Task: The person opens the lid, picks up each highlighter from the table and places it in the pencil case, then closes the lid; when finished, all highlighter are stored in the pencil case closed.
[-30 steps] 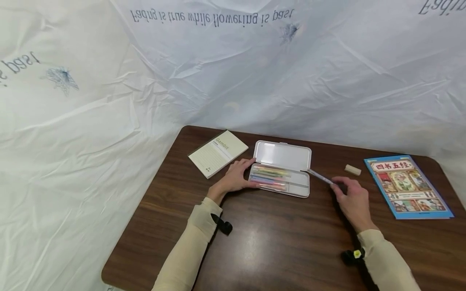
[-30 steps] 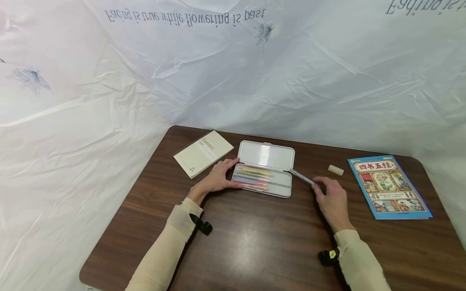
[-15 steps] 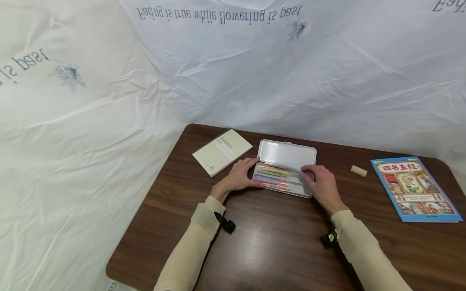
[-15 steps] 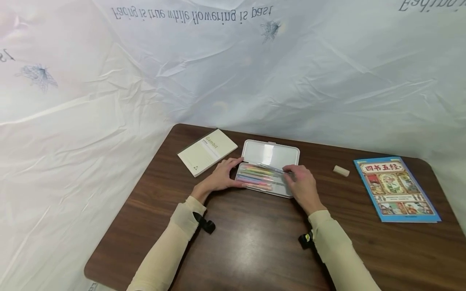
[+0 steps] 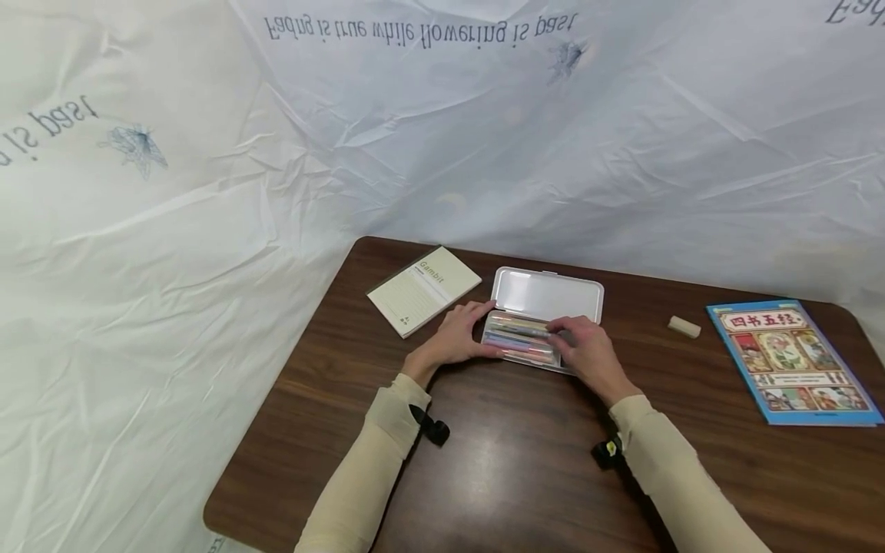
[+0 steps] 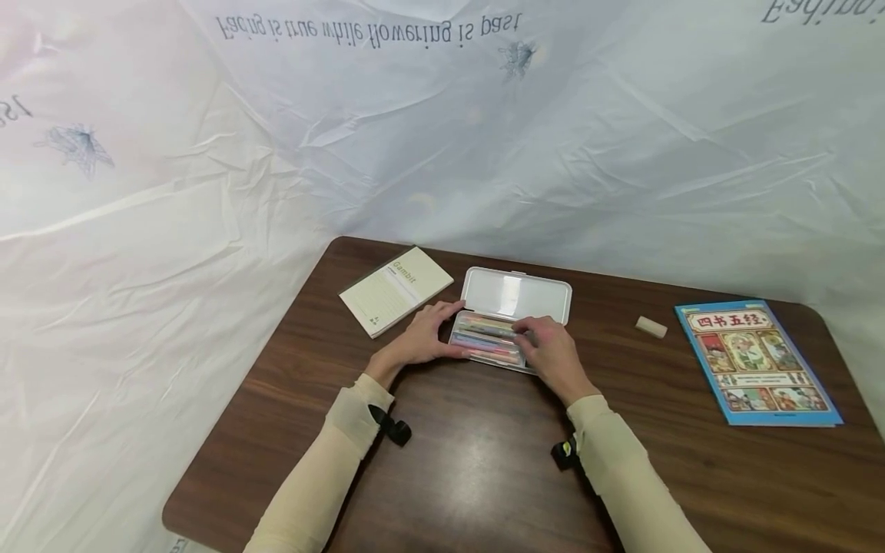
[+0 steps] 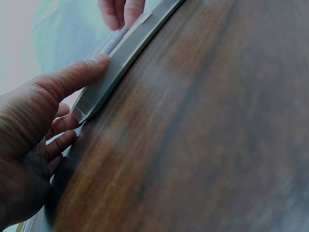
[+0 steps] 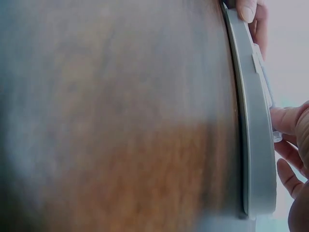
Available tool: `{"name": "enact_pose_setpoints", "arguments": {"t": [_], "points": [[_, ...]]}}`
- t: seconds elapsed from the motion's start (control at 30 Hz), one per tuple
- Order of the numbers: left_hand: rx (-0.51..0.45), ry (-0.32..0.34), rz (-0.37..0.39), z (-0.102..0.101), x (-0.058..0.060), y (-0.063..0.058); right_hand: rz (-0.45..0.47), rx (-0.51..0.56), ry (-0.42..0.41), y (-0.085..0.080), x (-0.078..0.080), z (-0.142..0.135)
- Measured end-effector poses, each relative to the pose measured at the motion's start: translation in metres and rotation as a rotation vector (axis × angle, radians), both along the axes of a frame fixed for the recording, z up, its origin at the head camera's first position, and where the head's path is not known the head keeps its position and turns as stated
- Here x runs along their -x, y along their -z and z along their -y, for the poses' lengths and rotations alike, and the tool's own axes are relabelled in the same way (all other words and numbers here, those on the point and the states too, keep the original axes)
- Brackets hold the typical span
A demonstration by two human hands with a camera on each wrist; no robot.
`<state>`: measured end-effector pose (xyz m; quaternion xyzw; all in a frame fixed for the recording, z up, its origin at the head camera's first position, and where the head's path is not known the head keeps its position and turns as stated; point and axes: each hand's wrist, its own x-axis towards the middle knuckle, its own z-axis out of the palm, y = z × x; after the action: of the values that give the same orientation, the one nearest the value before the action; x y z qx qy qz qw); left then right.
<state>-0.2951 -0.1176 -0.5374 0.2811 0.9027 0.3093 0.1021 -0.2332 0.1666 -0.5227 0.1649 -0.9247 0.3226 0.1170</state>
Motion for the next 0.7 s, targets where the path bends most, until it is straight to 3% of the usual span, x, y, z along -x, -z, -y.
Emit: {"name": "enact_pose_setpoints", "arguments": {"t": [0.33,0.7], "points": [[-0.01,-0.002,0.004,-0.0003,-0.0012,0.0011,0.06,-0.005,-0.003,-0.0033,-0.0006,0.0075],[-0.008,-0.003,-0.013,-0.0006,0.0004,0.0015,0.059,-0.006,0.0,-0.0025,-0.0006,0.007]]}}
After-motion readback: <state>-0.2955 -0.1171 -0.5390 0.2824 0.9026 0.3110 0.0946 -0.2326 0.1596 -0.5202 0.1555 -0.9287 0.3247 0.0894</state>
